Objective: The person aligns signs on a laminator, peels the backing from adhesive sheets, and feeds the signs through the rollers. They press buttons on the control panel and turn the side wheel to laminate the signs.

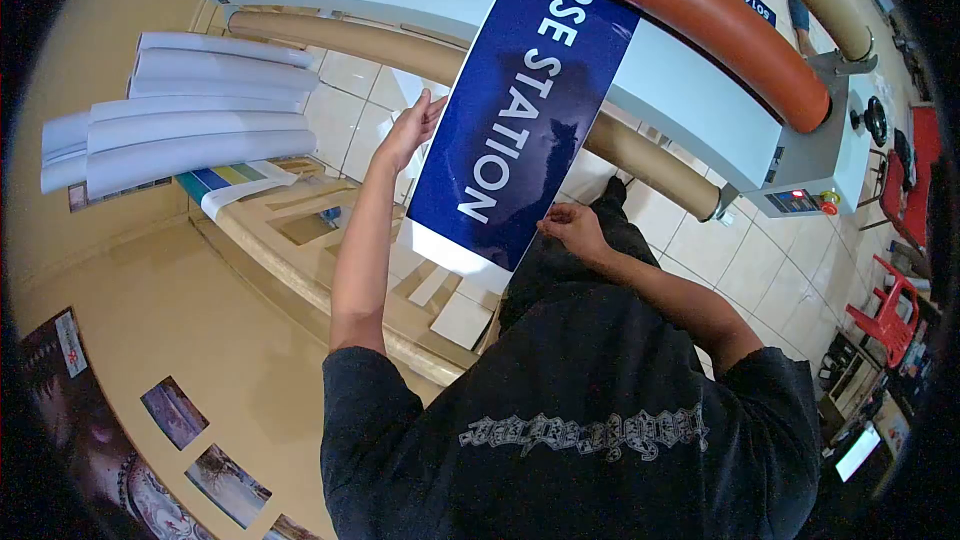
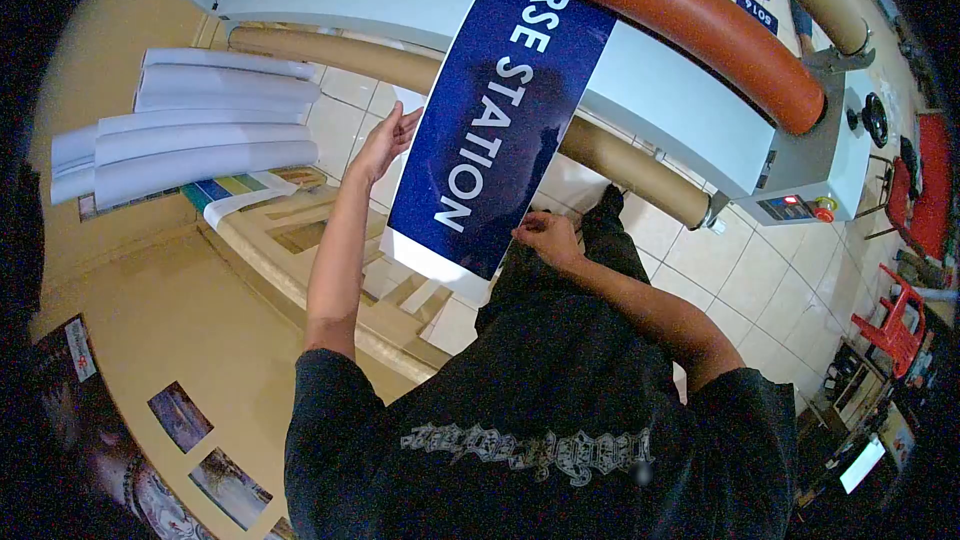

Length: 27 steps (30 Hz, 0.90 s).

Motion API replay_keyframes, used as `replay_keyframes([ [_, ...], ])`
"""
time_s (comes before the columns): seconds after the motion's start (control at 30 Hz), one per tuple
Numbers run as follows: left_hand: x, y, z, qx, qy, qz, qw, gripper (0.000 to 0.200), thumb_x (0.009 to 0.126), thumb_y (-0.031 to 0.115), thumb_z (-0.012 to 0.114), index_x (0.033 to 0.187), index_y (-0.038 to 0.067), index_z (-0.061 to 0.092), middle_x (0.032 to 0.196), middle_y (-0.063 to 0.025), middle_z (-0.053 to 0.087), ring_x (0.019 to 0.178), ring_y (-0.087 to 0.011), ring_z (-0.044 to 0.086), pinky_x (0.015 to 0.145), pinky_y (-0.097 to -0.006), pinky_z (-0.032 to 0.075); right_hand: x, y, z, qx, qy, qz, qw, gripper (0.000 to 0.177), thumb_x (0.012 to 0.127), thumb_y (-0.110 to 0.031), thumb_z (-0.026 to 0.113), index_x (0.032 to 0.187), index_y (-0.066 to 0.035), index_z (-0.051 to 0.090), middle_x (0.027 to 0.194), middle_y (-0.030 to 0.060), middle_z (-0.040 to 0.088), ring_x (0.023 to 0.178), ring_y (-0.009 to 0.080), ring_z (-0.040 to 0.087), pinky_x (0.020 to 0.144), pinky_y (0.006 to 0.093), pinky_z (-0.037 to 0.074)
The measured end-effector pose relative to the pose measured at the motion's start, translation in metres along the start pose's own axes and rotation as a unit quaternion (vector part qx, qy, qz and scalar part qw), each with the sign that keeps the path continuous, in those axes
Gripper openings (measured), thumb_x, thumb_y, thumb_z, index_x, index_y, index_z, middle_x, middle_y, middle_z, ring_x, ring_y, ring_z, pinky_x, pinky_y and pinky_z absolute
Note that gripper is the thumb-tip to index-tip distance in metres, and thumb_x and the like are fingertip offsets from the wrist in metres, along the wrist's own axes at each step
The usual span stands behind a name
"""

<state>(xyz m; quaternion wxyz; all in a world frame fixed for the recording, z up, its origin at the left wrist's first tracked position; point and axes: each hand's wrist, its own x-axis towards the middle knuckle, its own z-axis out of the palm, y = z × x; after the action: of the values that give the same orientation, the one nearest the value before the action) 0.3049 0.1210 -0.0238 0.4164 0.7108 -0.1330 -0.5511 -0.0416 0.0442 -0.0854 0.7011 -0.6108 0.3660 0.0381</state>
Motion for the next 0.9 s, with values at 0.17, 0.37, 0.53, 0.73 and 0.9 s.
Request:
replay_keyframes([
  [0.17,0.003,-0.004,-0.004,0.001,-0.007,-0.006,1.000,0.076,0.096,0.062,0.028,0.141,0.002,0.041,0.141,-0.0120,0.047,0.131,-0.0219,0.043,0.110,-0.0343,0.029,-0.003,-0.007,0.002,0.001,-0.002,-0.003,1.000,0.018,0.082,-0.013,0.071,0.087,0.003,0.066,0.077,0.0051,0.068,0.069,0.0098,0.061,0.064,0.0257,0.049],
  [0.37,-0.007,-0.003,-0.001,0.018,0.017,-0.014,1.000,0.075,0.095,0.063,0.030,0.140,0.004,0.042,0.139,-0.0118,0.049,0.128,-0.0218,0.046,0.109,-0.0339,0.031,-0.002,-0.002,0.006,0.032,-0.037,-0.012,0.999,0.020,0.082,-0.015,0.072,0.086,0.004,0.066,0.076,0.0053,0.068,0.068,0.0099,0.061,0.064,0.0264,0.050],
  [0.53,-0.011,-0.013,-0.003,0.050,0.030,0.007,0.998,0.071,0.095,0.061,0.034,0.140,0.007,0.044,0.139,-0.0122,0.049,0.128,-0.0208,0.046,0.106,-0.0338,0.033,-0.007,-0.015,0.004,0.002,-0.046,0.003,0.999,0.022,0.081,-0.017,0.074,0.085,0.003,0.066,0.075,0.0051,0.067,0.069,0.0101,0.060,0.064,0.0271,0.050],
  [0.73,-0.022,-0.012,0.003,0.076,0.035,-0.043,0.996,0.063,0.097,0.055,0.038,0.141,0.009,0.044,0.142,-0.0089,0.046,0.131,-0.0202,0.042,0.108,-0.0330,0.032,-0.005,-0.011,0.006,0.012,-0.074,0.052,0.996,0.023,0.081,-0.019,0.075,0.088,0.001,0.064,0.076,0.0040,0.065,0.069,0.0109,0.059,0.064,0.0272,0.048],
  [0.9,-0.030,-0.013,0.013,0.062,0.047,0.035,0.996,0.057,0.099,0.046,0.041,0.142,0.008,0.041,0.145,-0.0088,0.043,0.133,-0.0189,0.040,0.109,-0.0301,0.029,0.002,0.002,0.009,0.026,-0.098,0.047,0.994,0.021,0.084,-0.016,0.072,0.090,0.000,0.061,0.081,0.0046,0.065,0.073,0.0113,0.059,0.067,0.0263,0.048],
])
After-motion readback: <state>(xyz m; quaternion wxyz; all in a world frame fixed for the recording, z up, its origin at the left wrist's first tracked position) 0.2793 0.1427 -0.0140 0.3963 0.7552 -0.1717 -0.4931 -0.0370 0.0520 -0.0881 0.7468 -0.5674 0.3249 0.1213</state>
